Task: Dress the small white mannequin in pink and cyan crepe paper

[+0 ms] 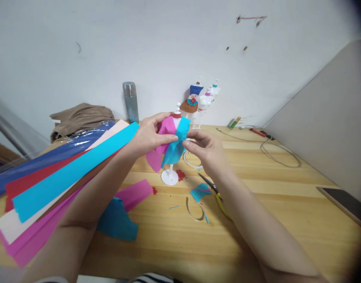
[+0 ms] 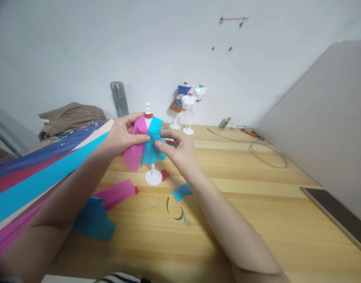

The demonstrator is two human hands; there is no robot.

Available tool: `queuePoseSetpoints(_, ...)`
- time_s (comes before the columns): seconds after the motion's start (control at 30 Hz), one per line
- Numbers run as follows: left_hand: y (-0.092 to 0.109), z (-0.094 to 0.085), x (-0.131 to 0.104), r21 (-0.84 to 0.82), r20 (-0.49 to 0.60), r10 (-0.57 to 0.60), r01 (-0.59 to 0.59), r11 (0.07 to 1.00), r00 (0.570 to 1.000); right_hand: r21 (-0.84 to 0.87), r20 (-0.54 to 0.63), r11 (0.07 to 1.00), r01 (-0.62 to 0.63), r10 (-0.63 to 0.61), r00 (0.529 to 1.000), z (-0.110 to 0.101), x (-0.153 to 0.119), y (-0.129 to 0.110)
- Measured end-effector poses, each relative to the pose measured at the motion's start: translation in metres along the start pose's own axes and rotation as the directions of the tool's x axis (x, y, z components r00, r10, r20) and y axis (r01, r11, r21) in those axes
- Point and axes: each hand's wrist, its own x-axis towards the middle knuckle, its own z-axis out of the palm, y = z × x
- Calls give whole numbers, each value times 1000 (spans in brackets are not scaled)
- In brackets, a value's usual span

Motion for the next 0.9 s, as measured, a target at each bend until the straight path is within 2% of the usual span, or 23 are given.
queuePoseSetpoints(0.3,-2,1,2,4,9,6,-6,1000,1000,-51,20,999,-1,2,1000,3,-4,0)
queuePoseSetpoints(0.43,0,2,1,25,-4,9,-9,1000,1000,-79,40,996,43,-40,998,5,-6,2)
queuePoseSetpoints(0.6,4,5,-1,77,-1,18,-18,997,1000,-113,5,990,83,-83,997,11,-4,9)
queuePoseSetpoints(0.9,2,5,-2,112,35,42,-45,993,999,-91,13,994,61,-60,998,14,-3,12)
